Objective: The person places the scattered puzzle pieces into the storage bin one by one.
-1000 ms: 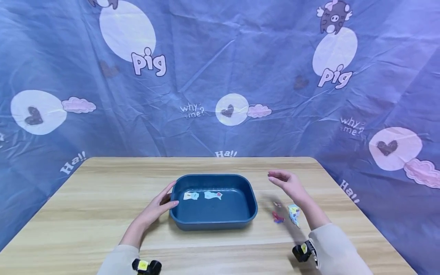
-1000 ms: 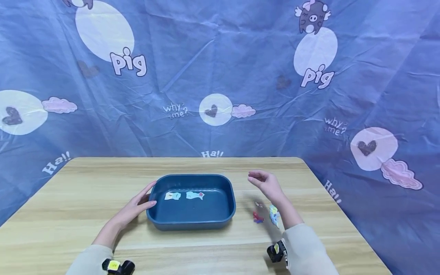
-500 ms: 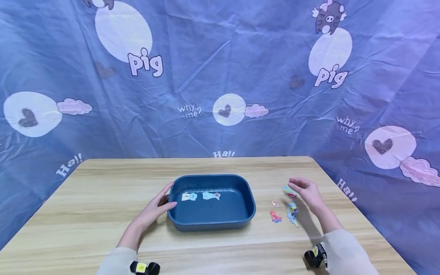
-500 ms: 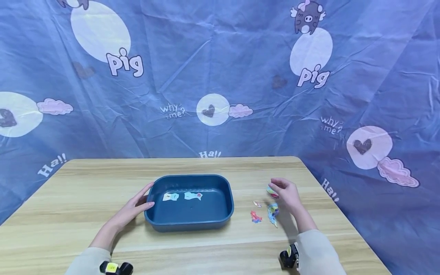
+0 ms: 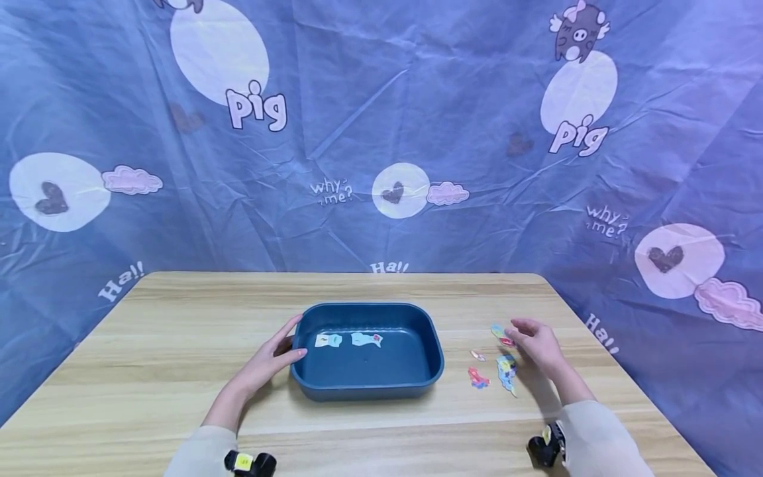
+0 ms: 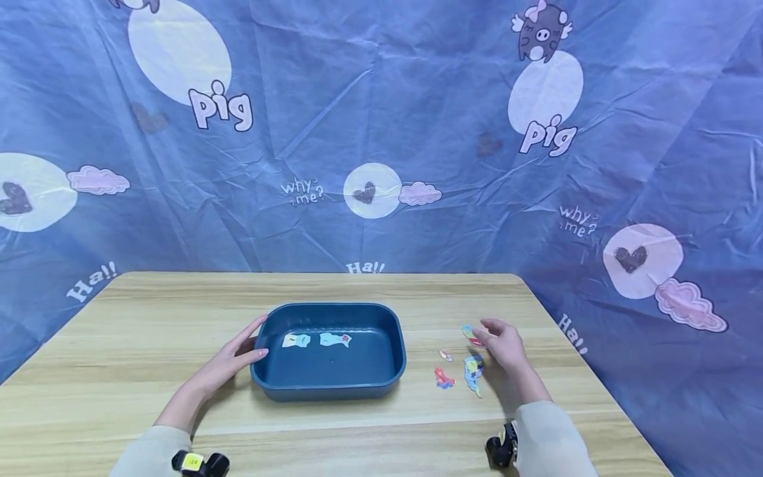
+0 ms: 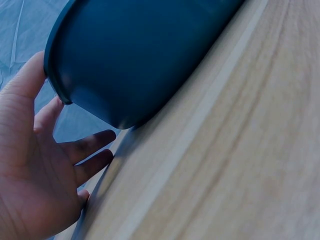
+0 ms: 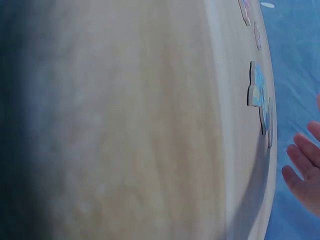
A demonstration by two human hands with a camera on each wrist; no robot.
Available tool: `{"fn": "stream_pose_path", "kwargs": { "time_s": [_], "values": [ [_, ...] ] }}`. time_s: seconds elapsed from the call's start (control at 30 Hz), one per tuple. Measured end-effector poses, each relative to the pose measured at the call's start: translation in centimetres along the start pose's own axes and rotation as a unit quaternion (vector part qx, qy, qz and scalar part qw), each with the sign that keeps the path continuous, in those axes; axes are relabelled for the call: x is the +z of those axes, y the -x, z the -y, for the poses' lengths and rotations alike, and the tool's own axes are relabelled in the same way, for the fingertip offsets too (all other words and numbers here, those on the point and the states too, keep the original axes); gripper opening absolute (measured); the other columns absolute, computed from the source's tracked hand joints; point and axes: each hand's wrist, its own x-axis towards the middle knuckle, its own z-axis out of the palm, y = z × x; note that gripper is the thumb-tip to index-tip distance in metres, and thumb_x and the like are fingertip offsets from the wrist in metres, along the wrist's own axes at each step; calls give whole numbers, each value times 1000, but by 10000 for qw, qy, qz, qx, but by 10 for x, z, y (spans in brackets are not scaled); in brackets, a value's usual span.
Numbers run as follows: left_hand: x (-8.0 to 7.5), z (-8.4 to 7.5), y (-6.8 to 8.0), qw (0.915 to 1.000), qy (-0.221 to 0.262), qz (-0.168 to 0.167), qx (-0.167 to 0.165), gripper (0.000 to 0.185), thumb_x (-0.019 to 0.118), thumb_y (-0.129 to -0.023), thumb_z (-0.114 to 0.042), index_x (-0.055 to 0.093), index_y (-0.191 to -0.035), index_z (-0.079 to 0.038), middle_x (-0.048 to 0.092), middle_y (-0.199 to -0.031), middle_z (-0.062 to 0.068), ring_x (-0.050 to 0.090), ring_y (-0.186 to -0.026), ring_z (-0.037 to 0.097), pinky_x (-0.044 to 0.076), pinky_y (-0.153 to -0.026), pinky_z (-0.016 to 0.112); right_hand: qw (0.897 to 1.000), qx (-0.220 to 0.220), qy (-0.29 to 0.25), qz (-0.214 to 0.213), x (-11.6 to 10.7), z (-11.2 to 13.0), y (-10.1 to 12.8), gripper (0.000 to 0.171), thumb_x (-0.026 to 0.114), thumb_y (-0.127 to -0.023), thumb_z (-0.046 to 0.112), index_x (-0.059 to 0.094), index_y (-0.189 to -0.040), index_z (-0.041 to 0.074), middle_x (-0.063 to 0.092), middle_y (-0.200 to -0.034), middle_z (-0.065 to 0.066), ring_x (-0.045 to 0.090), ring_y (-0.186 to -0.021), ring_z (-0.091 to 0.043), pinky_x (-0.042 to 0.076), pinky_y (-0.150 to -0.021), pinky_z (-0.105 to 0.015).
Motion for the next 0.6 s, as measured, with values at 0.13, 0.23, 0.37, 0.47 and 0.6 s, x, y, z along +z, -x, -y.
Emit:
{"fn": "stream_pose_path", "kwargs": {
  "time_s": [0.13, 0.23, 0.37, 0.47, 0.6],
  "values": [
    [1, 0, 0, 10000, 43, 24, -12, 62, 57, -84, -23, 24, -136, -29, 27, -135, 19, 24, -122, 33, 17, -95, 53, 9998, 147, -61, 149, 0, -5, 0, 50, 53, -86, 19, 38, -119, -16, 37, -119, -35, 35, -111, -43, 30, -91, -46],
    [1, 1, 0, 10000, 61, 37, -26, 62, 56, -84, -23, 24, -136, -29, 27, -135, 18, 24, -122, 33, 18, -95, 53, 9993, 284, 0, 227, 1, -11, 1, 51, 52, -86, 20, 37, -120, -15, 36, -120, -35, 36, -110, -43, 30, -90, -47],
    [1, 0, 0, 10000, 46, 21, -33, 61, 56, -84, -24, 24, -136, -29, 27, -135, 18, 24, -122, 33, 18, -95, 53, 9990, 287, 263, 240, 2, -18, 1, 54, 53, -85, 21, 36, -121, -15, 35, -121, -34, 32, -112, -44, 28, -92, -46],
    [0, 0, 0, 10000, 47, 7, -10, 61, 56, -84, -23, 24, -136, -28, 28, -134, 18, 25, -122, 33, 18, -95, 53, 9985, 219, 427, 265, 4, -22, 0, 58, 56, -83, 22, 35, -122, -16, 30, -124, -35, 26, -115, -45, 24, -94, -47],
    [0, 0, -1, 10000, 15, 1, -20, 61, 56, -84, -23, 24, -136, -28, 28, -134, 18, 25, -122, 33, 17, -95, 53, 9970, 122, 679, 356, 7, -25, -1, 61, 59, -81, 23, 35, -122, -16, 24, -126, -37, 19, -116, -48, 18, -95, -50]
  ]
}}
